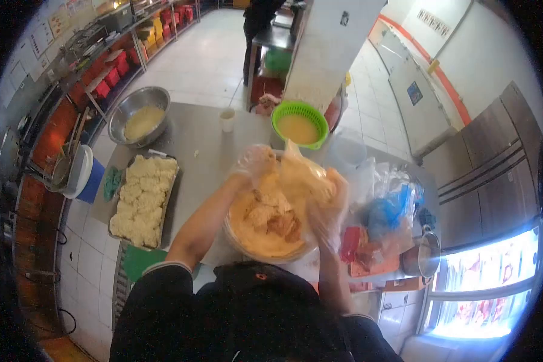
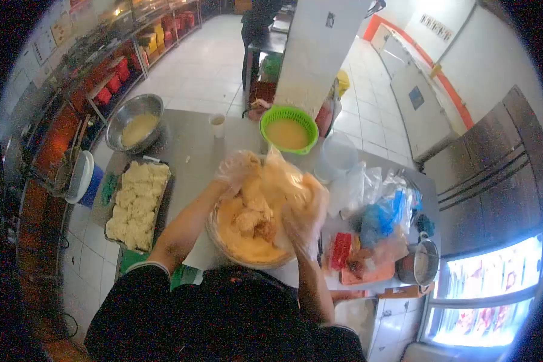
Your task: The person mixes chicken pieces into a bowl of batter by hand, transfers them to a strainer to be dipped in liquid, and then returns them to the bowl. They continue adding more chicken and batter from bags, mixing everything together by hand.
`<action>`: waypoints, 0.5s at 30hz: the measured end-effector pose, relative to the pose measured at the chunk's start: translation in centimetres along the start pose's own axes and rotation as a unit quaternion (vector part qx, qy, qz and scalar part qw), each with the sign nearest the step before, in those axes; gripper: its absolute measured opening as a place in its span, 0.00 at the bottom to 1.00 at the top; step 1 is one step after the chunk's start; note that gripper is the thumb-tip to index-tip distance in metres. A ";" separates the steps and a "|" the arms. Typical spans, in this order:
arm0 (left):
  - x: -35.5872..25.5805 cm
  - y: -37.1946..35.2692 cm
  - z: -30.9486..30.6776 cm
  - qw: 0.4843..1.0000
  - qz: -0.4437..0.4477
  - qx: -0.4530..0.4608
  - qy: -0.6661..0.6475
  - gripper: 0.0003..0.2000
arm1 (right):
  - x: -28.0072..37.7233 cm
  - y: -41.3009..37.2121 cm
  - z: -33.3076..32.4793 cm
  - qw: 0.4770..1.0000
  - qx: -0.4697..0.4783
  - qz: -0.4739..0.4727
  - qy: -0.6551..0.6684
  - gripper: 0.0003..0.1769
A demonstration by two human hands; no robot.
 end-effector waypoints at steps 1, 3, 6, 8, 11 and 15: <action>-0.2 -0.3 1.0 0.987 -0.031 0.115 -0.106 0.18 | 0.0 0.5 0.4 1.000 0.019 0.010 -0.018 0.36; 0.0 -2.4 4.2 0.970 -0.034 0.110 -0.212 0.17 | 0.3 0.6 0.4 0.997 0.049 0.038 -0.040 0.36; -0.4 -0.5 0.8 0.975 0.008 0.074 -0.209 0.15 | 0.3 1.4 -1.3 0.997 -0.059 -0.039 -0.011 0.30; -2.4 -2.9 1.0 0.975 0.040 0.102 -0.191 0.14 | 0.5 0.0 -3.4 0.994 -0.039 0.008 -0.099 0.31; -4.1 -3.9 2.3 0.972 0.093 0.099 -0.191 0.13 | 0.8 -2.2 -5.3 0.985 -0.132 -0.028 -0.108 0.30; -6.9 -5.1 4.0 0.962 0.154 0.112 -0.198 0.12 | 1.7 -3.5 -7.3 0.984 -0.068 0.040 -0.159 0.23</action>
Point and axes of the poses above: each hand's wrist, its own y-axis towards the middle knuckle, its own z-axis out of the palm, x = y × z, the point moved 4 cm from there along y, towards the middle knuckle, and after that the axes turned 4 degrees about z, right-handed, at the moved point
